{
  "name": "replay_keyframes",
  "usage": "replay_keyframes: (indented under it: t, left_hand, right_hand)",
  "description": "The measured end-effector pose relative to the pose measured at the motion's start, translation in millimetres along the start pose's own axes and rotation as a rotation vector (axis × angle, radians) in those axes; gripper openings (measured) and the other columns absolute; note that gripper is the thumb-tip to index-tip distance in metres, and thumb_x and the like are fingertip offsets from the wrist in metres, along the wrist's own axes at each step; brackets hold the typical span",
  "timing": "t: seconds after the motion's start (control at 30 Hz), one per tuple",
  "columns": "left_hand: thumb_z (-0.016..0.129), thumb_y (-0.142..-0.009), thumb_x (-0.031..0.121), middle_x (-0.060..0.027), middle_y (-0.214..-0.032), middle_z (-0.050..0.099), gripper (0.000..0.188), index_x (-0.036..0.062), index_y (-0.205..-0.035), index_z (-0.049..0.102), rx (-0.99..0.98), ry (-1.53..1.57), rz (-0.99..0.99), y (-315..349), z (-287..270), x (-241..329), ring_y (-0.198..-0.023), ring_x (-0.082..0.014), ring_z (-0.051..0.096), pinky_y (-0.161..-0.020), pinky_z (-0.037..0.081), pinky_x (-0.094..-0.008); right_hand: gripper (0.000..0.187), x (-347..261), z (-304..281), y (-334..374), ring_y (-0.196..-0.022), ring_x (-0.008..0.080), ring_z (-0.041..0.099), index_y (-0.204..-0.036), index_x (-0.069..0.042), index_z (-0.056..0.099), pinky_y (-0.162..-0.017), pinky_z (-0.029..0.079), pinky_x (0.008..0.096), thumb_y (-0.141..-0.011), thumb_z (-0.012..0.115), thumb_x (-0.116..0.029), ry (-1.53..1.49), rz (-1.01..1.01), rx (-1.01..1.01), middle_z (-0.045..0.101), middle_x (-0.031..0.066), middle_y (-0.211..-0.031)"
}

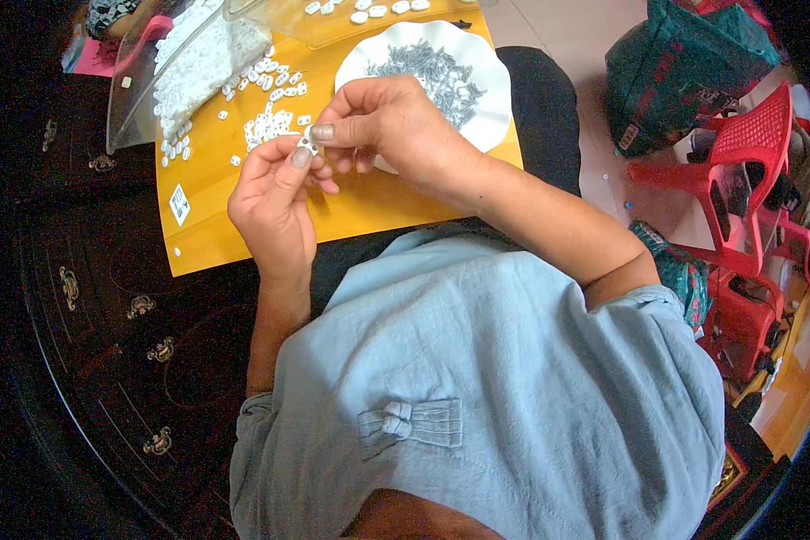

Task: Assembling small white plastic components by manually inserting tiny metal parts.

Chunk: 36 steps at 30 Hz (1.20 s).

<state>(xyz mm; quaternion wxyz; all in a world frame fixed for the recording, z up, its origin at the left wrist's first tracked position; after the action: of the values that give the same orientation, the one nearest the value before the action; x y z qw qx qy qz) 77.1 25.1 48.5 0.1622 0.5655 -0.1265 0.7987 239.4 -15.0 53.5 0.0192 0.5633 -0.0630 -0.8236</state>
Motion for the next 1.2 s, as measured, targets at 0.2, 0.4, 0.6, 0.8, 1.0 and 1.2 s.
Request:
replay_keyframes:
  t: [0.2,0.4,0.6,0.8,1.0,1.2]
  left_hand:
    - [0.068,-0.084,-0.006,-0.0140,-0.097,0.065,0.029,-0.0097,-0.110,0.057,-0.107,0.021,0.020,3,-2,-1,-0.080,-0.0167,0.064,-0.066,0.053,-0.0244]
    - [0.070,-0.081,-0.009,-0.0151,-0.100,0.066,0.036,-0.0112,-0.114,0.056,-0.234,-0.017,0.080,7,-8,-3,-0.086,-0.0175,0.065,-0.069,0.053,-0.0240]
    - [0.073,-0.078,-0.007,-0.0152,-0.097,0.065,0.038,-0.0114,-0.112,0.057,-0.160,-0.043,0.140,11,-4,-7,-0.078,-0.0172,0.064,-0.064,0.056,-0.0264]
    - [0.069,-0.082,-0.011,-0.0145,-0.099,0.064,0.033,-0.0098,-0.112,0.055,-0.251,-0.027,0.179,16,-1,-4,-0.086,-0.0169,0.064,-0.078,0.055,-0.0281]
    - [0.073,-0.080,-0.007,-0.0089,-0.088,0.061,0.033,-0.0070,-0.109,0.055,-0.203,-0.080,0.276,19,3,-7,-0.079,-0.0132,0.060,-0.073,0.052,-0.0251]
    - [0.077,-0.078,-0.002,-0.0082,-0.082,0.059,0.031,-0.0061,-0.101,0.058,-0.280,-0.202,0.457,13,-1,-12,-0.073,-0.0125,0.056,-0.068,0.046,-0.0239]
  right_hand:
    - [0.013,-1,-1,2,-0.064,0.0090,0.061,-0.086,-0.001,0.066,-0.057,0.043,0.0203,-0.090,0.065,-0.013,0.004,0.086,-0.064,0.066,0.0041,-0.075]
    - [0.014,3,-10,2,-0.062,0.0086,0.061,-0.087,-0.001,0.065,-0.054,0.042,0.0190,-0.091,0.066,-0.014,-0.046,0.177,-0.182,0.065,0.0039,-0.071]
    - [0.014,3,-12,7,-0.061,0.0097,0.061,-0.090,0.001,0.065,-0.052,0.042,0.0196,-0.092,0.064,-0.014,-0.057,0.162,-0.217,0.064,0.0047,-0.071]
    - [0.014,3,-11,11,-0.061,0.0123,0.062,-0.091,0.003,0.065,-0.050,0.041,0.0198,-0.092,0.064,-0.011,-0.125,0.163,-0.260,0.065,0.0074,-0.071]
    - [0.013,8,-6,16,-0.057,0.0131,0.062,-0.090,0.004,0.065,-0.046,0.039,0.0192,-0.091,0.065,-0.009,-0.235,0.159,-0.259,0.064,0.0086,-0.069]
    - [0.012,6,-7,21,-0.056,0.0128,0.062,-0.088,0.004,0.064,-0.045,0.037,0.0188,-0.090,0.066,-0.008,-0.226,0.147,-0.263,0.064,0.0083,-0.069]
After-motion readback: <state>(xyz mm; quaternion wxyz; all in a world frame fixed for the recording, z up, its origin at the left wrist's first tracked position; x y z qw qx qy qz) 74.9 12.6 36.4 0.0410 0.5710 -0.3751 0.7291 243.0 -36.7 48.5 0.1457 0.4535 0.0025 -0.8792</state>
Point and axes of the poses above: each hand's wrist, its own y-axis away from the middle knuckle, its own z-axis out of the palm, x = y × z, the point moved 1 cm from there along -y, towards the middle knuckle
